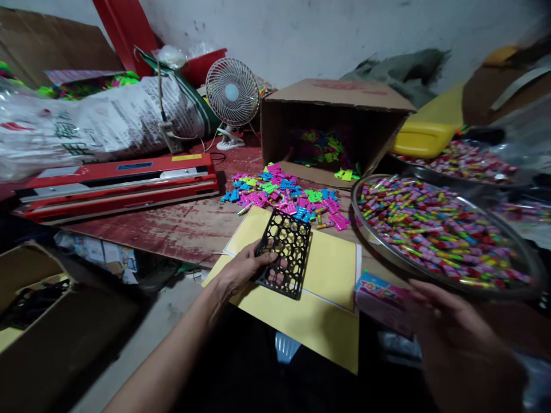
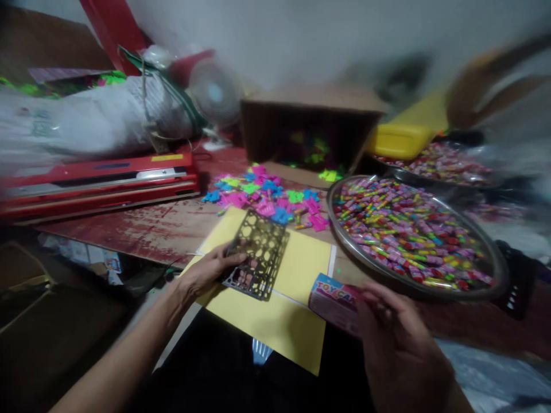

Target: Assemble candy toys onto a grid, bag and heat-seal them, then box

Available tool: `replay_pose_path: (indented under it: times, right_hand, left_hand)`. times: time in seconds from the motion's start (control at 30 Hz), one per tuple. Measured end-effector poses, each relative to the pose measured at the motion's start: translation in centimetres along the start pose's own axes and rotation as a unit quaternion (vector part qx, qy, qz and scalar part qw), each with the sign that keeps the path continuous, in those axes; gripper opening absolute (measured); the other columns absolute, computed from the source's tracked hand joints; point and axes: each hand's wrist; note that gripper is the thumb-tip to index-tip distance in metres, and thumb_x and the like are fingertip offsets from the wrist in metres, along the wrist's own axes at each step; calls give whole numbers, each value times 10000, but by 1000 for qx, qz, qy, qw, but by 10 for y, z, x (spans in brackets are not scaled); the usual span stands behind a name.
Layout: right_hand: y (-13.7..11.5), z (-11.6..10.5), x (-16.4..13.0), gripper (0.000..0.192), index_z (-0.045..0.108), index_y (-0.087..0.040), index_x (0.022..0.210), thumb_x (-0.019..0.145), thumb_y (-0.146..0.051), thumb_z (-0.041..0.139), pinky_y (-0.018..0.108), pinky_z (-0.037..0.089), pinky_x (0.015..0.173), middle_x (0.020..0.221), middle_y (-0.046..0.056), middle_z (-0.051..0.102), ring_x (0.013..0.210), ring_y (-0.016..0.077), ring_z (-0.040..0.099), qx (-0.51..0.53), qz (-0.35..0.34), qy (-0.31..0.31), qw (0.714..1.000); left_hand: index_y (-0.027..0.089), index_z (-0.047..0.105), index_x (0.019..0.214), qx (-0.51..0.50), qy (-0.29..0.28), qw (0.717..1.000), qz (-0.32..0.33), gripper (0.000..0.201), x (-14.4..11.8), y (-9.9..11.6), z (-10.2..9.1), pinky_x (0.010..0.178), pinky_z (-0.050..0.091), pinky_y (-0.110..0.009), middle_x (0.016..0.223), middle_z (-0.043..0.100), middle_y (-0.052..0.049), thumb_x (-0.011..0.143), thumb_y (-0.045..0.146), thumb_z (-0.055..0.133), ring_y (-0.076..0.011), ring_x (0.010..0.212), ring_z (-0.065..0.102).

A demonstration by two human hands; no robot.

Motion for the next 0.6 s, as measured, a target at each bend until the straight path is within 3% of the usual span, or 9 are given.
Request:
replay_pose_path:
  times: [0.07,0.13,0.23,0.33,0.4,0.53,0.6]
  right_hand:
    - [-11,14,-5,452,679,-307,1068,723,-600,669,459,526,746,934,65,708,849,296,667,-6,47,9,999]
    - [-15,23,-2,493,674,-276,1096,728,-603,657,447,521,771,934,61,702,851,278,659,-7,25,-9,1000]
    - [-13,32,11,419,657,-226,1133,805,-486,633,360,528,729,901,57,684,810,215,650,27,-26,-89,995]
    - [-9,47,24,385,629,-188,1149,818,-385,647,285,534,646,895,51,670,767,176,655,139,0,-169,976]
    - [-6,62,31,373,625,-176,1121,791,-342,674,256,535,599,882,42,663,736,161,657,204,35,-207,956]
    - [0,93,40,318,656,-165,1004,715,-277,728,227,536,545,809,31,663,689,150,656,252,87,-229,936]
    - [0,103,43,313,670,-163,991,699,-255,735,227,538,551,809,34,668,693,150,656,257,92,-222,936]
  left_hand:
    - [169,479,1100,4,-29,1000,-2,491,-2,1,-2,557,540,-248,875,697,-78,723,310,761,-155,571,672]
    - [165,494,1100,32,-70,997,-11,445,-2,3,-1,535,525,-234,863,698,-76,753,314,730,-138,536,652]
    - [164,484,1109,101,-112,988,-35,377,2,9,5,507,509,-233,818,696,-66,809,318,652,-122,491,612]
    - [160,531,1075,253,-100,962,-25,280,9,14,14,464,461,-217,786,676,-46,862,339,569,-121,489,580]
    - [165,594,1088,400,-42,915,41,284,15,14,17,525,471,-227,825,677,-51,858,331,581,-149,592,612]
    - [206,527,1320,631,111,743,193,480,20,2,15,801,497,-313,1050,673,-96,859,320,595,-244,934,641]
    - [168,497,1349,644,142,722,212,469,18,-5,12,847,495,-329,1086,671,-116,912,338,510,-248,981,637]
Point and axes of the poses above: each hand's wrist, its own x-axis towards the middle knuckle, its own z-axis out of the palm, y = z × x
